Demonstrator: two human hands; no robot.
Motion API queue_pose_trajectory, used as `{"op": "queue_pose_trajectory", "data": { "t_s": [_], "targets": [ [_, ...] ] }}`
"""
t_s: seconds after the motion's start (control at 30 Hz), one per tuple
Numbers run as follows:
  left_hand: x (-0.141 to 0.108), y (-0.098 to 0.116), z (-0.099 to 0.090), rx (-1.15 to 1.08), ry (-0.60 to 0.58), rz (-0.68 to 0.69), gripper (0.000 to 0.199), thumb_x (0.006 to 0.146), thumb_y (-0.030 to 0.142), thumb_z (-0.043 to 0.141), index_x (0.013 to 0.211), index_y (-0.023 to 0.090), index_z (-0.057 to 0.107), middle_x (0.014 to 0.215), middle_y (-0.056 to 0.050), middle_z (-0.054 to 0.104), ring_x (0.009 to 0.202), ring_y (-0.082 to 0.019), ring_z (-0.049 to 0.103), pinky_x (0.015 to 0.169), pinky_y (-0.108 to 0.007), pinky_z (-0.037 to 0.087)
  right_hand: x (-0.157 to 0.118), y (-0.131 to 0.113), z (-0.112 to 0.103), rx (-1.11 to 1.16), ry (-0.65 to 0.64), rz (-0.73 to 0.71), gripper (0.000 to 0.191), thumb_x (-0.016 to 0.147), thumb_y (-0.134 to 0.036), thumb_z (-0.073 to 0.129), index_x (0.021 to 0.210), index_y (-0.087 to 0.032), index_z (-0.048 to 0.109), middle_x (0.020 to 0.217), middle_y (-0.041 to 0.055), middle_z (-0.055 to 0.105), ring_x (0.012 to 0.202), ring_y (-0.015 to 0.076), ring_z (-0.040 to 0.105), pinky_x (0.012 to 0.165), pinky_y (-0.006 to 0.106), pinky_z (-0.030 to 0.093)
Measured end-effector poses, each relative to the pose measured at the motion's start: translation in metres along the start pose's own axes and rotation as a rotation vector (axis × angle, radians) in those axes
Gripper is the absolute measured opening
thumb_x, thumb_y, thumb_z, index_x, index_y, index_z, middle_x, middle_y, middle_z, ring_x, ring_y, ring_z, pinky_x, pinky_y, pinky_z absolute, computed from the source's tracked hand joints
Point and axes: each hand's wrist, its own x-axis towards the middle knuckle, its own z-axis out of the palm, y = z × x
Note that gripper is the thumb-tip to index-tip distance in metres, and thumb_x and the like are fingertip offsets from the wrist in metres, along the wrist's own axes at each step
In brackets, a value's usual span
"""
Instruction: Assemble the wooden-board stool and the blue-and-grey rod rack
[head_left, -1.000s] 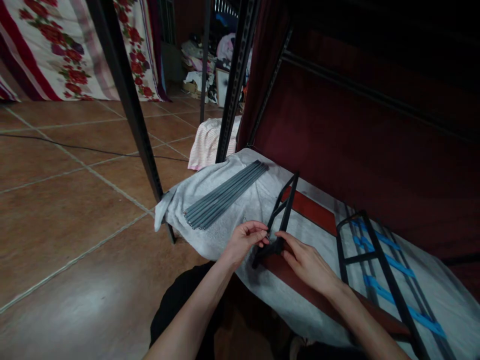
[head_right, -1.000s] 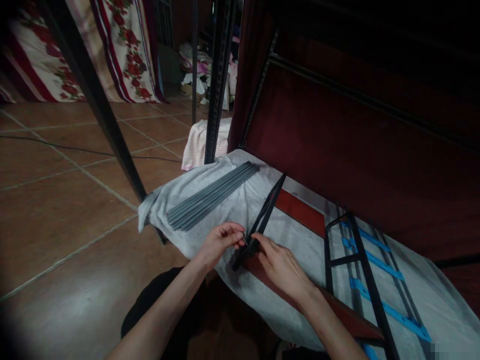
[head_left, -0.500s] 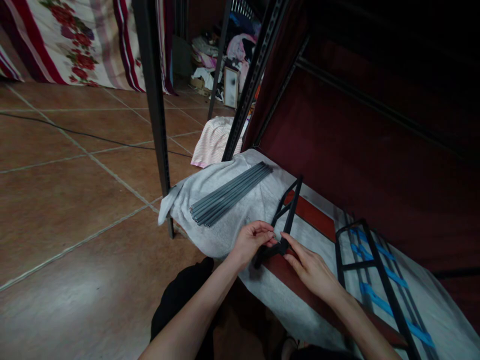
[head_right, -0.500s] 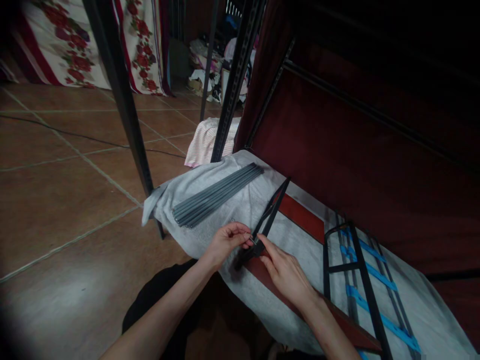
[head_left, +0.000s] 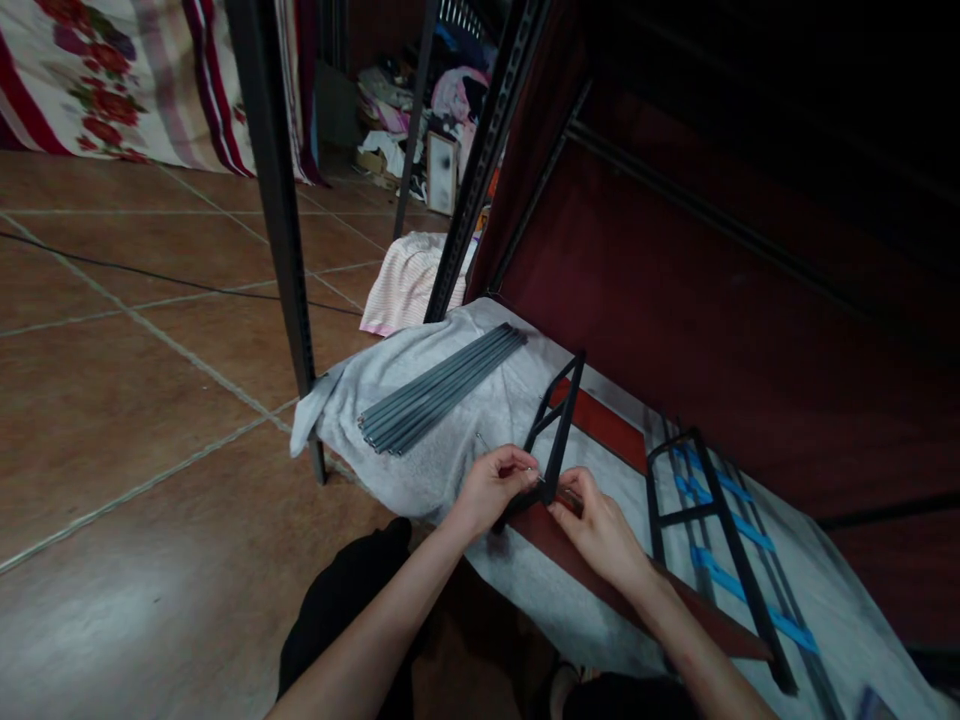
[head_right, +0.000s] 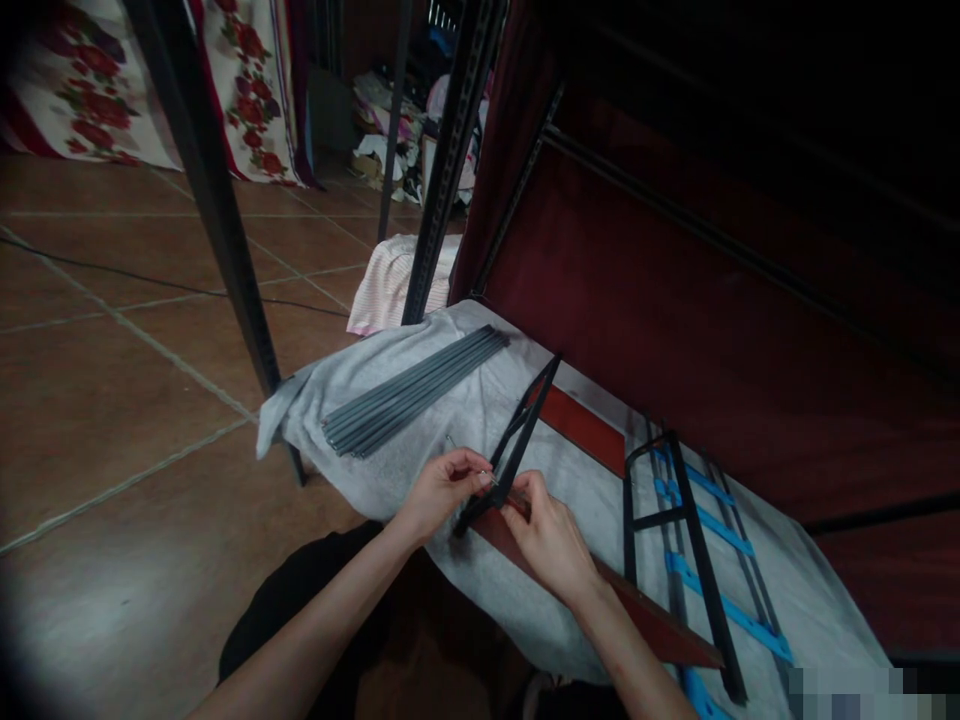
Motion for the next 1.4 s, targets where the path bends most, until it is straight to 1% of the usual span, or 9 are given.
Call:
{"op": "queue_pose_trajectory", "data": {
  "t_s": [0.07, 0.1, 0.2, 0.33, 0.5, 0.73, 0.97, 1.2, 1.4],
  "targets": [
    [0.001, -0.001, -0.001, 0.031, -0.020, -0.011, 0.026, 0.070, 0.034, 0.077, 0.084, 0.015, 0.067, 0.072, -0.002, 0.066, 0.067, -0.012, 0.061, 0.065, -0.024, 0.047, 0.000, -0.001, -0.001, -0.034, -0.017, -0.020, 0.012, 0.091, -0.034, 0.049, 0.101, -0.027, 0.051, 0.094, -0.0008, 0.069, 0.084, 0.0195, 0.068, 0.075, 0.033, 0.052],
    [0.001, -0.002, -0.002, 0.042, -0.030, -0.014, 0.026, 0.070, 0.034, 0.077, 0.084, 0.015, 0.067, 0.072, -0.002, 0.066, 0.067, -0.013, 0.061, 0.065, -0.024, 0.047, -0.001, -0.001, -0.001, -0.056, -0.014, -0.035, 0.011, 0.092, -0.033, 0.048, 0.100, -0.027, 0.052, 0.095, -0.0007, 0.068, 0.085, 0.0194, 0.067, 0.076, 0.034, 0.051],
    [0.002, -0.002, -0.004, 0.052, -0.040, -0.021, 0.026, 0.069, 0.034, 0.077, 0.084, 0.015, 0.066, 0.072, -0.002, 0.067, 0.066, -0.013, 0.062, 0.065, -0.025, 0.047, -0.003, 0.001, 0.000, -0.101, 0.018, -0.073, 0.015, 0.092, -0.030, 0.049, 0.106, -0.027, 0.053, 0.104, 0.0012, 0.066, 0.096, 0.0205, 0.064, 0.084, 0.036, 0.049],
    [0.004, -0.001, -0.009, 0.098, -0.047, -0.042, 0.024, 0.069, 0.031, 0.077, 0.081, 0.014, 0.066, 0.073, -0.003, 0.068, 0.066, -0.013, 0.062, 0.064, -0.024, 0.047, -0.003, 0.003, 0.000, -0.106, 0.008, -0.085, 0.018, 0.092, -0.029, 0.049, 0.109, -0.026, 0.053, 0.106, 0.0021, 0.067, 0.099, 0.0205, 0.064, 0.086, 0.036, 0.048],
    [0.009, 0.004, -0.013, 0.127, -0.073, -0.046, 0.024, 0.068, 0.032, 0.077, 0.080, 0.014, 0.066, 0.072, -0.002, 0.068, 0.065, -0.012, 0.060, 0.065, -0.024, 0.046, 0.002, 0.005, -0.004, -0.045, -0.011, -0.117, 0.020, 0.091, -0.026, 0.050, 0.110, -0.027, 0.057, 0.110, 0.0009, 0.067, 0.102, 0.0188, 0.063, 0.089, 0.034, 0.048],
    [0.013, 0.004, -0.013, 0.108, -0.143, -0.031, 0.025, 0.069, 0.034, 0.077, 0.079, 0.015, 0.064, 0.073, -0.002, 0.067, 0.070, -0.013, 0.061, 0.068, -0.024, 0.047, 0.005, 0.007, -0.004, 0.013, 0.002, -0.057, 0.019, 0.088, -0.027, 0.055, 0.106, -0.026, 0.062, 0.104, -0.0007, 0.071, 0.096, 0.0190, 0.066, 0.085, 0.033, 0.049],
    [0.014, 0.011, -0.014, 0.122, -0.187, -0.050, 0.024, 0.071, 0.033, 0.077, 0.081, 0.015, 0.065, 0.076, -0.002, 0.066, 0.072, -0.012, 0.060, 0.070, -0.024, 0.046, 0.005, 0.005, -0.005, 0.019, 0.005, -0.072, 0.021, 0.088, -0.023, 0.054, 0.107, -0.027, 0.061, 0.106, 0.0002, 0.070, 0.099, 0.0198, 0.065, 0.087, 0.034, 0.049],
    [0.014, 0.009, -0.015, 0.138, -0.191, -0.064, 0.023, 0.073, 0.034, 0.076, 0.081, 0.015, 0.066, 0.072, -0.001, 0.064, 0.066, -0.010, 0.057, 0.065, -0.022, 0.045, 0.006, 0.008, -0.004, -0.030, 0.002, -0.087, 0.025, 0.088, -0.022, 0.054, 0.113, -0.026, 0.058, 0.111, 0.0013, 0.068, 0.102, 0.0192, 0.064, 0.091, 0.034, 0.047],
    [0.014, 0.006, -0.016, 0.155, -0.183, -0.070, 0.022, 0.070, 0.031, 0.077, 0.080, 0.014, 0.067, 0.074, -0.002, 0.065, 0.069, -0.011, 0.058, 0.067, -0.022, 0.044, 0.007, 0.008, -0.004, -0.015, 0.005, -0.078, 0.024, 0.087, -0.021, 0.055, 0.111, -0.025, 0.057, 0.110, 0.0010, 0.068, 0.101, 0.0186, 0.063, 0.091, 0.034, 0.047]
  ]
}}
